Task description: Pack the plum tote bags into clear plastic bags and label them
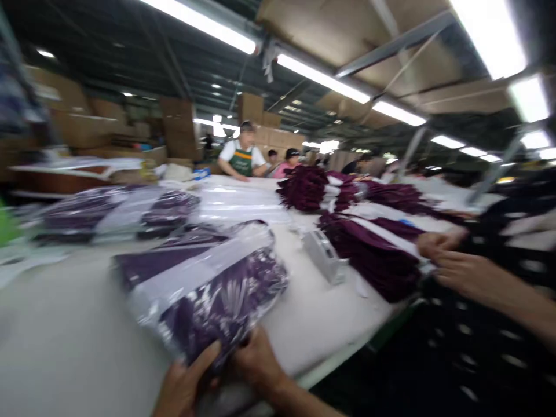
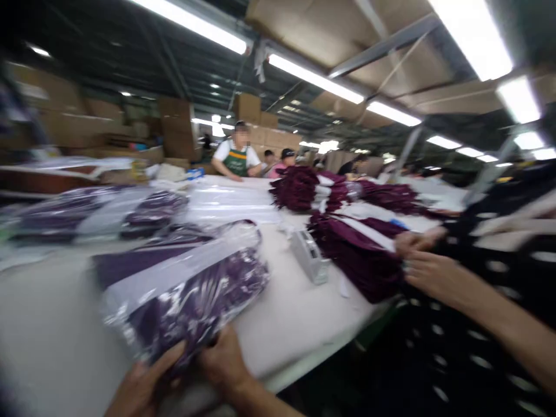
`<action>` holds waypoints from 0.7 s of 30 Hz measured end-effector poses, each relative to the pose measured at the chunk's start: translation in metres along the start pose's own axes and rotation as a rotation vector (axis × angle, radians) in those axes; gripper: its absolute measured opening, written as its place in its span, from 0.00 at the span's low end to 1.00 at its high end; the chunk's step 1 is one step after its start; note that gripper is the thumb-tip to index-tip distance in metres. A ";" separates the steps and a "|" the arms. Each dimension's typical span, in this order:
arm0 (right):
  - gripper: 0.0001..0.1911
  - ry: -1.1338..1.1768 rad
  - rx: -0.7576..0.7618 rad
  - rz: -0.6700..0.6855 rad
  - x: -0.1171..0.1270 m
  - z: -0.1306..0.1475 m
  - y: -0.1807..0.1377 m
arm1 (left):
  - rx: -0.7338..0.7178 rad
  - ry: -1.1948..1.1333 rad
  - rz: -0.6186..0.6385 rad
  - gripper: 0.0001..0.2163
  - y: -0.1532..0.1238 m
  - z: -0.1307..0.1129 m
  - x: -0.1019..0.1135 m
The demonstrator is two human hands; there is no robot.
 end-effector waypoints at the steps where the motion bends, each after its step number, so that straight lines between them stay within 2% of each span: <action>1: 0.13 0.039 -0.037 0.027 -0.011 -0.014 0.004 | 0.027 0.005 -0.040 0.24 -0.002 0.004 0.016; 3: 0.14 0.011 -0.112 0.020 -0.021 -0.037 0.013 | 0.038 -0.032 -0.015 0.25 0.000 0.008 0.027; 5: 0.14 -0.038 -0.136 0.011 -0.019 -0.046 0.021 | 0.028 -0.063 -0.025 0.25 0.005 0.007 0.029; 10: 0.10 -0.188 -0.134 0.024 -0.009 -0.040 0.031 | 0.056 -0.117 -0.059 0.26 0.004 0.002 0.020; 14: 0.09 -0.236 -0.157 -0.009 -0.011 -0.036 0.032 | 0.063 -0.127 -0.056 0.25 0.003 0.000 0.021; 17: 0.11 -0.069 -0.224 0.122 -0.021 -0.034 0.026 | 0.052 -0.088 -0.077 0.25 0.005 0.001 0.027; 21: 0.22 0.355 -0.402 0.453 -0.042 -0.030 0.009 | -0.024 0.010 -0.107 0.23 0.007 0.000 0.034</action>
Point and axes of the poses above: each hand's wrist, its own y-axis towards the middle knuckle, its own x-axis out of the back of the hand, z = x × y, the point moved 8 cm from there along y, towards the middle knuckle, and after that the axes turned 10 degrees about -x, right-handed, at the moved point
